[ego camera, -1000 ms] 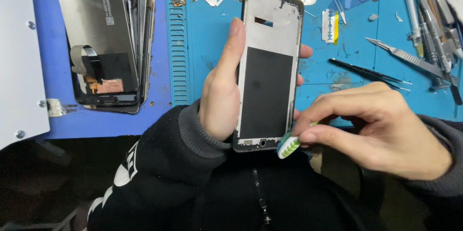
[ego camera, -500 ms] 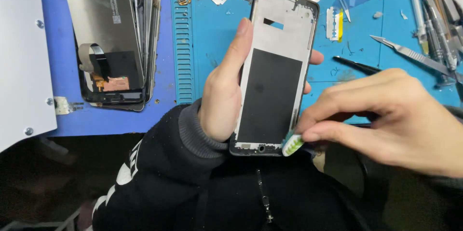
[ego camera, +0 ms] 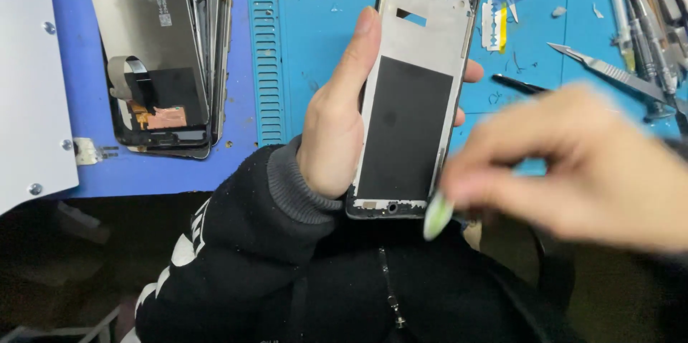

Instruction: Cleaning the edges and interior of a mobile phone frame using a scraper tool and a brush to remove adhesive and debris.

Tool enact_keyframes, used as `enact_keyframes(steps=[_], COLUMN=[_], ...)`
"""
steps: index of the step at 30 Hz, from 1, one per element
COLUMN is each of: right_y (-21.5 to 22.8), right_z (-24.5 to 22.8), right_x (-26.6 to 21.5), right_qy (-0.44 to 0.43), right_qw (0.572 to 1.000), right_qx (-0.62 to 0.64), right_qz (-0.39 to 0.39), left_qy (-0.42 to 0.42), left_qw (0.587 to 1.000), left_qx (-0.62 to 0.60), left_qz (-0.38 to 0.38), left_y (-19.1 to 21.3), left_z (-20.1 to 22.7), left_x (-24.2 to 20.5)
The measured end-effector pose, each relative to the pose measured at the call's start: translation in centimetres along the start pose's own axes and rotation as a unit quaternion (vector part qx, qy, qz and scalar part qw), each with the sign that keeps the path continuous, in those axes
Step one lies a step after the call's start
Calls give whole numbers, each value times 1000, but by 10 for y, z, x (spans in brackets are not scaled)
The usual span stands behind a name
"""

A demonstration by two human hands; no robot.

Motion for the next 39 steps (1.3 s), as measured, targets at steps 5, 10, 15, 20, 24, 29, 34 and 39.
enact_keyframes(steps=[5,10,15,20,24,29,34,39], right_y=[9,19,-9,21,16,3,13,20], right_z=[21,8,3,27,10,1,-10,6], right_x=[-17,5,-17,-14,0,-15,-5,7], right_qy=[53,-44,41,1,37,44,96,88], right_qw=[988,990,995,999,996,990,994,996], right_qx=[107,-35,45,34,-10,92,41,-21], right_qz=[-96,130,-79,42,83,-100,28,8], left_qy=[-33,-37,-60,-23,-77,-66,-18,-51], left_qw=[999,999,998,999,996,998,1000,998], left_qx=[2,38,27,-5,31,-12,3,43], left_qz=[-8,-7,-3,-35,-12,-20,-15,-12], left_y=[-3,-13,-6,-4,-6,-10,-8,-11], left_z=[11,6,9,7,5,12,8,4], left_x=[-4,-8,-2,4,0,-5,-5,-20])
Point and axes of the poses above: each hand's wrist, its own x-axis towards the middle knuckle, its own y-axis out of the back of the hand, z = x × y, the point moved 2 cm from there along x, towards the middle knuckle, and after that the axes turned 11 degrees about z, right-handed, at the moved point
